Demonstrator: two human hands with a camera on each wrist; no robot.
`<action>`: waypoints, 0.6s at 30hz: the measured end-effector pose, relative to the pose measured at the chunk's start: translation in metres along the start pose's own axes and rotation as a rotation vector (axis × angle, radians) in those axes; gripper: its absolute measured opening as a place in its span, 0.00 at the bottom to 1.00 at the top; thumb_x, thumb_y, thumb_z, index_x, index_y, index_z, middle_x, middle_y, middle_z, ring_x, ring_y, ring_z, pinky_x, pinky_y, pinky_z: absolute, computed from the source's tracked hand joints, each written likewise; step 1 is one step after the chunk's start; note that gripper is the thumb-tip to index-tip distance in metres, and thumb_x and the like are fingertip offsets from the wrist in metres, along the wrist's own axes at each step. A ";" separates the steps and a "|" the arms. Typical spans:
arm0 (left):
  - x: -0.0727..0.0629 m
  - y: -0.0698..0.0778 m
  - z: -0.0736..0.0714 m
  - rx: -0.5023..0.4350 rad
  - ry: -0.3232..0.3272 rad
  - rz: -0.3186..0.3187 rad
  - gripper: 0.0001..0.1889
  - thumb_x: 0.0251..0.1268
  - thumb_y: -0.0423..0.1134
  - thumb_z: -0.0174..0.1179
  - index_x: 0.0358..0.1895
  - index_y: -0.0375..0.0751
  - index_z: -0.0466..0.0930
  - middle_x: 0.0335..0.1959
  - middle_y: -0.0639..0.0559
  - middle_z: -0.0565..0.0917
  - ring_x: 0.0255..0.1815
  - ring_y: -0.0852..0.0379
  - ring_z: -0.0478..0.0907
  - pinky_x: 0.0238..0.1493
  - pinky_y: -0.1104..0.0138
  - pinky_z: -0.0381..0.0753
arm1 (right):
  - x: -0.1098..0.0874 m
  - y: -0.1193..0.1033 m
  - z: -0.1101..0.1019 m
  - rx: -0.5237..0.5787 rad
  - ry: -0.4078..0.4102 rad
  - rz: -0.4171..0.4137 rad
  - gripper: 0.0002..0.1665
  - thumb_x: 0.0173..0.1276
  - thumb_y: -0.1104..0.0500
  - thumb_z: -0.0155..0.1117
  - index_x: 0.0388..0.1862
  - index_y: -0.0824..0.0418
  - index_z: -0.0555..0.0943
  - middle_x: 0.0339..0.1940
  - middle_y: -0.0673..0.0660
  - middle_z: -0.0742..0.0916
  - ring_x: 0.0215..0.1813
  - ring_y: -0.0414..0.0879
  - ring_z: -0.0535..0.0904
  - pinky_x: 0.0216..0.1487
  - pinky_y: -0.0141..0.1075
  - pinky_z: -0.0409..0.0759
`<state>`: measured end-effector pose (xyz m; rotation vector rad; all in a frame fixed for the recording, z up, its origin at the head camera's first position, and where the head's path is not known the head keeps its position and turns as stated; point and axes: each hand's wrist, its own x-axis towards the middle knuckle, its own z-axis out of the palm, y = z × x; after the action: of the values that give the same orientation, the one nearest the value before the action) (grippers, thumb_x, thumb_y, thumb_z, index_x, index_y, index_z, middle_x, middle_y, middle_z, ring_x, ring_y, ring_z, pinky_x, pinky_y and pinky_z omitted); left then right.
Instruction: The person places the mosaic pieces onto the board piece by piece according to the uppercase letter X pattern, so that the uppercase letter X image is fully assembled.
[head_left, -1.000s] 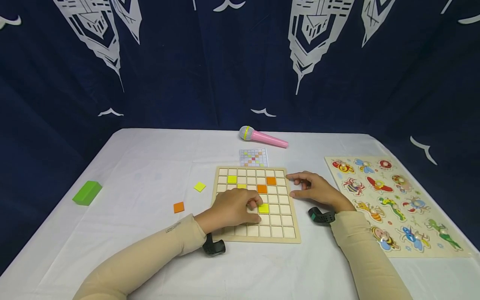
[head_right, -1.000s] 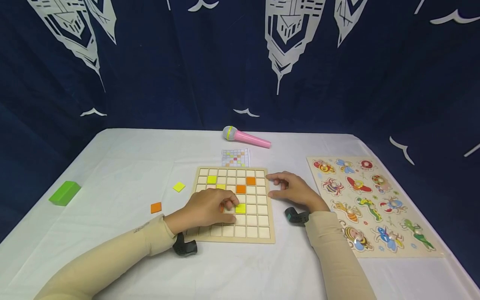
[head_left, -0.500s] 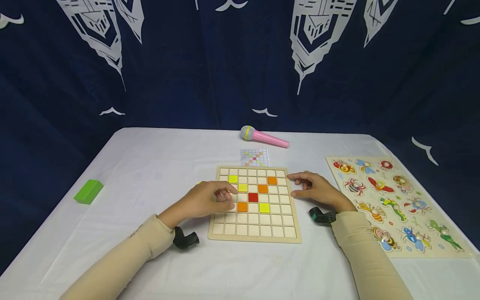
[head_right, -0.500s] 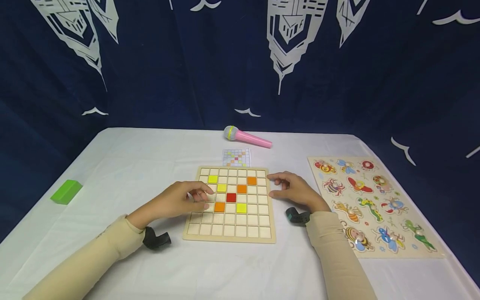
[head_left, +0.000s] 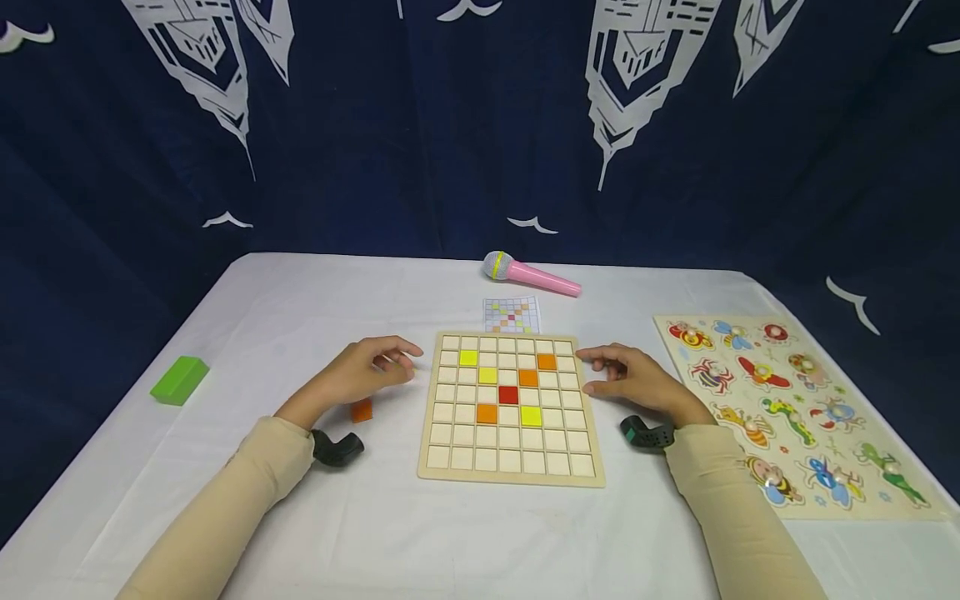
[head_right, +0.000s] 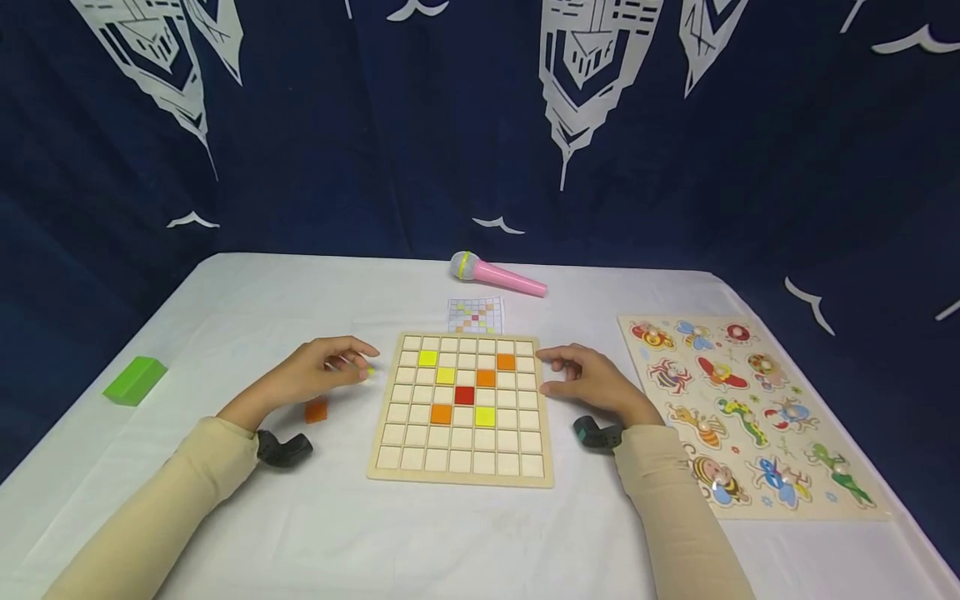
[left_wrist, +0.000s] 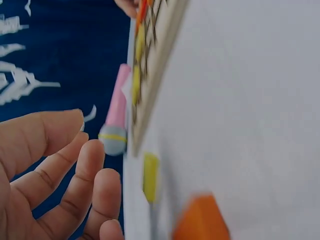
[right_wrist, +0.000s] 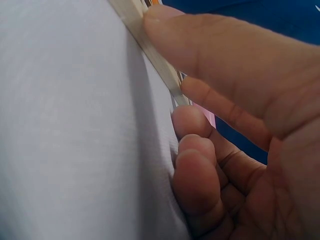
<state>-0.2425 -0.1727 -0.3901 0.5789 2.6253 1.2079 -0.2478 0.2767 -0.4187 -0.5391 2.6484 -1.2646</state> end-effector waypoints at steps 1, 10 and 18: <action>0.001 -0.003 -0.001 -0.004 0.008 -0.009 0.18 0.74 0.38 0.66 0.63 0.40 0.86 0.48 0.50 0.89 0.46 0.52 0.83 0.56 0.56 0.79 | 0.000 0.000 0.000 0.000 0.002 -0.001 0.34 0.68 0.65 0.79 0.70 0.74 0.79 0.47 0.59 0.80 0.40 0.46 0.70 0.42 0.33 0.70; 0.006 -0.026 -0.009 0.003 0.046 -0.080 0.19 0.75 0.34 0.64 0.66 0.40 0.84 0.56 0.42 0.87 0.48 0.48 0.81 0.55 0.56 0.78 | 0.000 0.000 0.000 0.015 0.000 0.000 0.34 0.68 0.65 0.79 0.70 0.74 0.79 0.46 0.60 0.80 0.41 0.46 0.70 0.41 0.32 0.69; 0.000 -0.035 -0.023 0.029 -0.037 -0.111 0.23 0.74 0.37 0.66 0.70 0.39 0.81 0.62 0.40 0.83 0.56 0.45 0.79 0.64 0.51 0.75 | 0.000 -0.002 0.001 0.011 -0.001 0.016 0.34 0.68 0.64 0.79 0.71 0.73 0.79 0.47 0.59 0.79 0.42 0.47 0.70 0.42 0.33 0.69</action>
<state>-0.2598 -0.2091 -0.4014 0.4489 2.6097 1.1174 -0.2470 0.2753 -0.4177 -0.5164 2.6378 -1.2736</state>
